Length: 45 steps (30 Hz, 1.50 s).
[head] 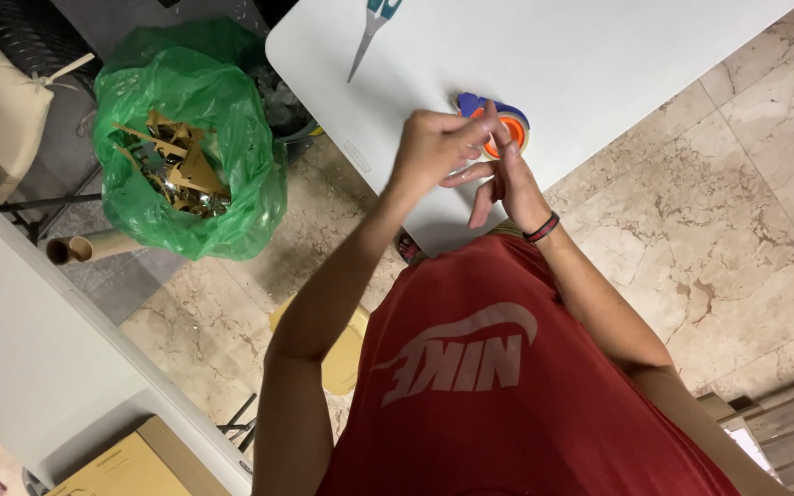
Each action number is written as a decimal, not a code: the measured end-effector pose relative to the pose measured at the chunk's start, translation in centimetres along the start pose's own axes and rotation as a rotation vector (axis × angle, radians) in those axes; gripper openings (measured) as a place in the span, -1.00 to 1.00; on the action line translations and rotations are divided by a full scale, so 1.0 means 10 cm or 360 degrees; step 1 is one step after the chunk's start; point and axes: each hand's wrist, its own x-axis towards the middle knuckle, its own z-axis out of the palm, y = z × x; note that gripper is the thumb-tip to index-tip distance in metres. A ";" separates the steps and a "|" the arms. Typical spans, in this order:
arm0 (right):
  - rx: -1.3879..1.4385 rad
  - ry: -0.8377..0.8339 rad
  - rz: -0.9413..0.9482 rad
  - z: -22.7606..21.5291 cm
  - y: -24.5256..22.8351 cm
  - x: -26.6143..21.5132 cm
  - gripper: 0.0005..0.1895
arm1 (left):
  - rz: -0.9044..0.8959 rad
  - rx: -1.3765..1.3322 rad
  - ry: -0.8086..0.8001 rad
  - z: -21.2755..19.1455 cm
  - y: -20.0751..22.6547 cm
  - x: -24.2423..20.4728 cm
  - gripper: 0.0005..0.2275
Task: The person uses a tape dispenser to apply clear tape to a flat cardboard piece, then folds and secures the flaps to form a box. They repeat the process with additional cardboard pieces, stacking the finished boxes on the floor.
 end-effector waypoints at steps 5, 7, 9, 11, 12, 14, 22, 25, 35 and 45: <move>0.0099 -0.0059 0.0032 -0.40 0.41 0.04 0.00 | 0.0721 0.0894 0.0052 0.18 -0.34 -0.09 -0.84; 0.0225 -0.0113 0.0033 -0.42 0.28 0.08 0.03 | 0.1007 0.1061 0.0100 0.16 -0.45 -0.07 -0.81; 0.0789 -0.0244 0.0134 -0.32 -0.14 0.11 0.06 | 0.1909 0.1399 0.0167 0.12 -0.46 -0.13 -0.74; 0.1046 -0.0310 0.0173 -0.32 -0.21 0.17 0.03 | 0.2009 0.1398 0.0320 0.06 -0.39 -0.20 -0.72; 0.1306 -0.0367 0.0210 -0.33 -0.25 0.19 0.00 | 0.2110 0.1394 0.0464 0.04 -0.35 -0.25 -0.68; 0.1235 -0.0477 0.0194 -0.28 -0.27 0.24 -0.01 | 0.1907 0.1618 0.0413 -0.05 -0.51 -0.33 -0.47; 0.0859 -0.0846 0.0150 -0.16 -0.42 0.27 -0.01 | 0.1279 0.0522 0.0661 -0.29 -0.30 -0.99 -0.24; 0.0785 -0.0856 0.0151 -0.05 -0.48 0.27 0.06 | 0.0290 -0.0158 -0.0021 -0.39 -0.07 -0.90 -0.55; 0.0523 -0.0949 0.0021 -0.02 -0.50 0.27 0.11 | -0.0110 -0.0764 -0.0354 -0.39 -0.36 -0.78 -0.83; 0.0367 -0.0890 0.0005 0.14 -0.68 0.27 0.20 | 0.0727 -0.0104 0.0217 -0.28 -0.45 -0.56 -0.85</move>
